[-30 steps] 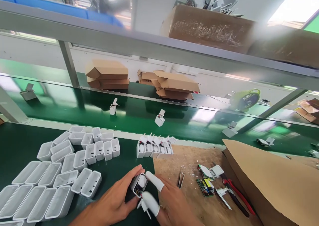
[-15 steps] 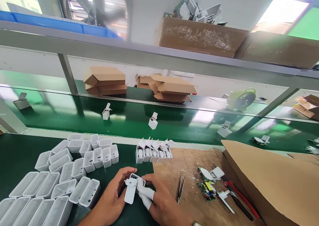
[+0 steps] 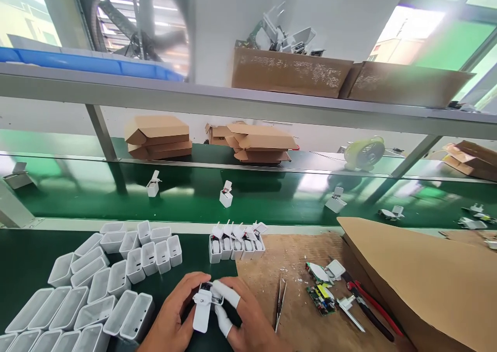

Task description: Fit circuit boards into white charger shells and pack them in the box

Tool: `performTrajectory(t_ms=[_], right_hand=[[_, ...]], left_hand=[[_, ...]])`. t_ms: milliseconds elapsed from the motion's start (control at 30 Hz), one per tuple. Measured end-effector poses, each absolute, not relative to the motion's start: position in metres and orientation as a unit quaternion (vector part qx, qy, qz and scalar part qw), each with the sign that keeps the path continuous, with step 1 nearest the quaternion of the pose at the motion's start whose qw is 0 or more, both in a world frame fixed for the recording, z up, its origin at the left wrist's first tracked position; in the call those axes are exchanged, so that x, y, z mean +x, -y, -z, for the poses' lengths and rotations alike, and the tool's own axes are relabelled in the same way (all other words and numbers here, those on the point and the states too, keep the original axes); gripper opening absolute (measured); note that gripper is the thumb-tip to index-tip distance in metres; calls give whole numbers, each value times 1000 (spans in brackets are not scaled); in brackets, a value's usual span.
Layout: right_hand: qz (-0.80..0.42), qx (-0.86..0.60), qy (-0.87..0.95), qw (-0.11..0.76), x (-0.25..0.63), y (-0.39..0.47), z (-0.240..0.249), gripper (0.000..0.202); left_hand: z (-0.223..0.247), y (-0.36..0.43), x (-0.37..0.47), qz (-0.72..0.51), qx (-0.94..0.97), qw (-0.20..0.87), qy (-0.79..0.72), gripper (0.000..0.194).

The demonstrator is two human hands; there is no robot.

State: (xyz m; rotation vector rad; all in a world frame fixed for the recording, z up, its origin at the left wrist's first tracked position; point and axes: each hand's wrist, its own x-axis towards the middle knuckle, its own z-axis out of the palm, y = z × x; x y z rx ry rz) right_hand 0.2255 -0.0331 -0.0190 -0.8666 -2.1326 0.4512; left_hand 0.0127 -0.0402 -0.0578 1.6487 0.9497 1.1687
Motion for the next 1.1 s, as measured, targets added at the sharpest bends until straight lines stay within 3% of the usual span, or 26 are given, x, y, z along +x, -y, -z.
performTrajectory(t_ms=[100,300,500,633,767,867,967,1100], right_hand=[[-122,-341,859,361,231,37,25,62],[-104,-384,859,323,231,38,28,60],[-95,-361,873,314,231,35,26,57],[-3,-359,900,246,237,34,35,43],[53,-342,924,161,238,31,32,24],[64,-339,929,133,237,27,27,23],[39,-336,927,161,237,23,28,31],[-22,-329,906,266,236,18,27,45]], left_hand=[[55,41,9,-466,674,414,-397,42],[17,52,-6,-419,720,376,-406,64],[3,44,-6,-408,703,416,-408,21],[0,31,13,-388,632,451,-496,31],[-8,18,37,-379,643,335,-575,22],[-10,13,47,-390,650,295,-582,20],[-11,16,44,-400,653,288,-575,27],[-4,29,29,-447,646,304,-539,35]])
